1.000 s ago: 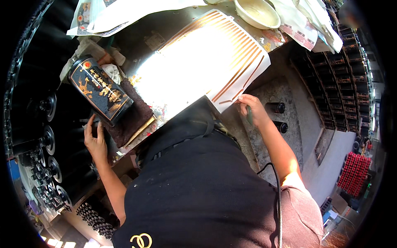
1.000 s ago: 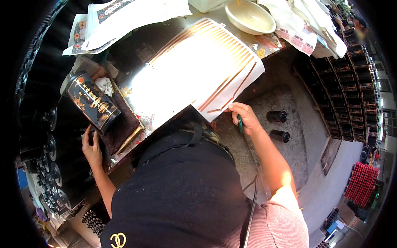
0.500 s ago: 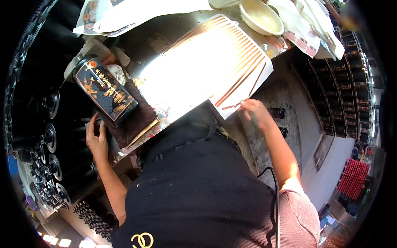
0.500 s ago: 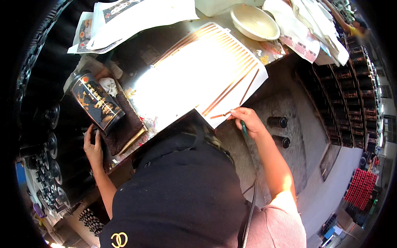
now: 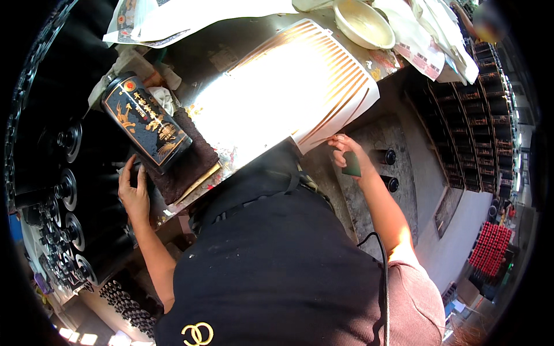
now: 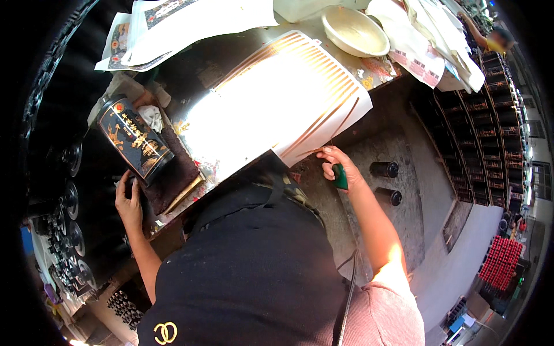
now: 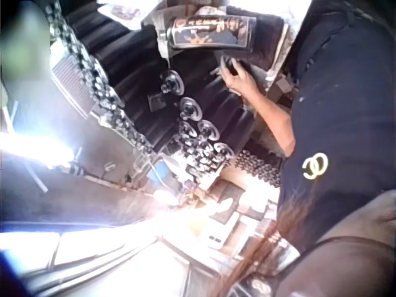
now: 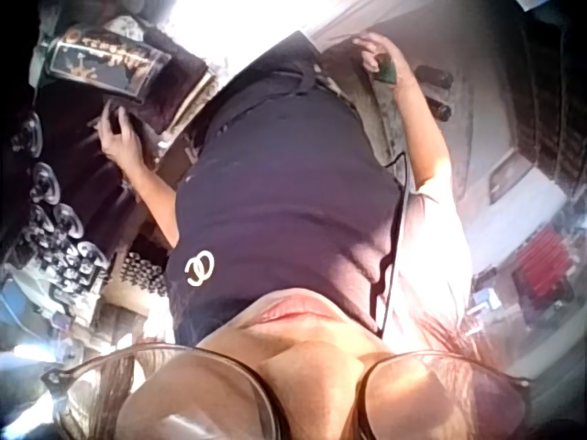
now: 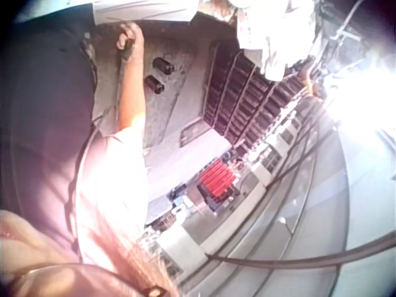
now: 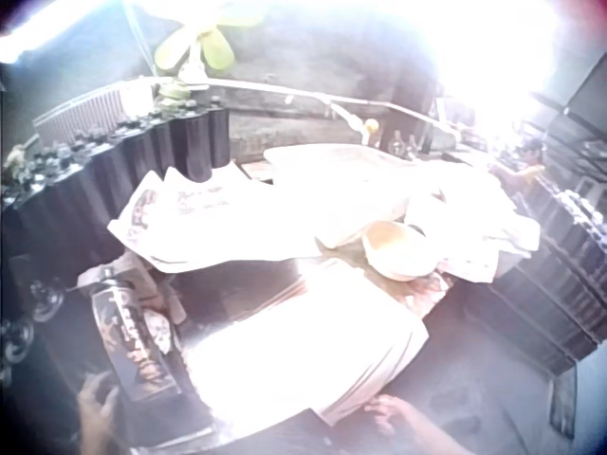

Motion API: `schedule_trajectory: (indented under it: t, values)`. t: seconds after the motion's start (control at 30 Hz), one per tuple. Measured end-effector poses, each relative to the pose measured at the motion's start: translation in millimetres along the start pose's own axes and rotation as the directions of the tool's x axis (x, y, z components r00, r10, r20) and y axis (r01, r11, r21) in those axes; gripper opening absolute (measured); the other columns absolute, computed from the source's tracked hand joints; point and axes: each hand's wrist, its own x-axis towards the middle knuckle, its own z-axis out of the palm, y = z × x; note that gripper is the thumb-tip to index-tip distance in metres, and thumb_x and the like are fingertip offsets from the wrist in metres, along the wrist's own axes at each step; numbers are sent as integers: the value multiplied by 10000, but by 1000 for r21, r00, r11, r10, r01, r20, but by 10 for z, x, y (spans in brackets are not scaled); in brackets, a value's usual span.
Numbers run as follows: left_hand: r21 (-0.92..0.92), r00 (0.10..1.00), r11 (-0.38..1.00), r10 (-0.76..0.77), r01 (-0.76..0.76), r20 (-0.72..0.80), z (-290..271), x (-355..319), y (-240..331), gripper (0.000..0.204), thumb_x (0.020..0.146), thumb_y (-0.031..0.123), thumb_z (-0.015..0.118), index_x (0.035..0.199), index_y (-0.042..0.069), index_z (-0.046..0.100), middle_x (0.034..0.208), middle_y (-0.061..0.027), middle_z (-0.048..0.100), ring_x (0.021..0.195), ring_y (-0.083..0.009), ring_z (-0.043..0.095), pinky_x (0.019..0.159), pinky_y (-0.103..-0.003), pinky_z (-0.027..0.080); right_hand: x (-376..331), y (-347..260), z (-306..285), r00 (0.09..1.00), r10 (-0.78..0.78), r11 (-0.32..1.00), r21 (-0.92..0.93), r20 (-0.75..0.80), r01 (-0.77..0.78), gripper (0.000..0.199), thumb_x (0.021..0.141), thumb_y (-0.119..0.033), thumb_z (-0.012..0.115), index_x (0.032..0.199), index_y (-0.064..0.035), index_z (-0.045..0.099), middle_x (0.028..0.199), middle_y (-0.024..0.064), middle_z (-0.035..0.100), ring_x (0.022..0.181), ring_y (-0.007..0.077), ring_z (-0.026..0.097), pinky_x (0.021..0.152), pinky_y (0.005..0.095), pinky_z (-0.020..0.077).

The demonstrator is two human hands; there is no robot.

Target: The person wraps a cylindrical container with a clear plastic sleeve, using a green plastic scraper to smooth the sleeve and remove air bubbles. They rotate the container to cover all sides, then place it aside and repeat the process with another container.

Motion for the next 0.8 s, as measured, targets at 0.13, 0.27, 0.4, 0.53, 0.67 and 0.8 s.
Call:
schedule_trajectory:
  t: [0.13, 0.27, 0.4, 0.53, 0.67, 0.8]
  values:
    - [0, 1000, 1000, -8, 8, 6, 0, 15, 28, 328, 904, 144, 652, 1218, 53, 625, 1165, -141, 646, 1085, -249, 603, 946, -328, 437, -61, -19, -24, 995, 3, 996, 89, 101, -12, 259, 940, -191, 534, 1139, -29, 571, 1059, 98, 634, 458, 92, 422, 426, 230, 338]
    - [40, 1000, 999, 4, -3, -21, -5, 21, 21, 318, 909, 145, 644, 1212, 49, 629, 1161, -142, 648, 1086, -241, 603, 946, -328, 438, -25, -38, -21, 999, -45, 999, -8, 12, 45, 186, 936, -174, 576, 1076, -52, 575, 1034, 92, 658, 461, 85, 435, 422, 228, 342]
    - [-31, 993, 993, -116, 115, -30, -28, -17, 81, 343, 858, 109, 666, 1191, 33, 639, 1180, -165, 643, 1100, -276, 606, 949, -352, 451, 193, -38, -9, 989, -146, 985, -98, -32, 142, 144, 935, -153, 590, 1047, -71, 551, 959, 70, 662, 435, 70, 393, 400, 233, 305]
    - [44, 999, 999, -7, 9, -37, -64, 66, 173, 347, 827, 135, 700, 1162, 63, 646, 1057, -199, 649, 1016, -346, 616, 872, -389, 478, 72, -149, 11, 960, -269, 960, -106, -81, 260, 195, 949, -160, 552, 1111, -52, 534, 876, 55, 651, 417, 89, 391, 382, 240, 291]
    - [-68, 991, 997, -55, 47, -120, -142, 71, 335, 343, 812, 130, 706, 1149, 91, 655, 1004, -179, 650, 922, -336, 618, 828, -382, 490, 49, -452, 498, 955, -282, 958, -28, 97, 286, 141, 1000, -172, 478, 1080, -106, 574, 1039, 72, 691, 446, 89, 402, 403, 238, 314]
    - [-595, 977, 786, -214, 170, -3, -121, 233, 477, 363, 902, 129, 651, 1254, 63, 591, 1085, -53, 621, 949, -156, 584, 845, -284, 454, 205, -634, 1342, 917, -251, 966, 136, 310, 219, 196, 1015, -188, 437, 1120, -93, 574, 1146, 115, 671, 453, 76, 394, 425, 224, 328]
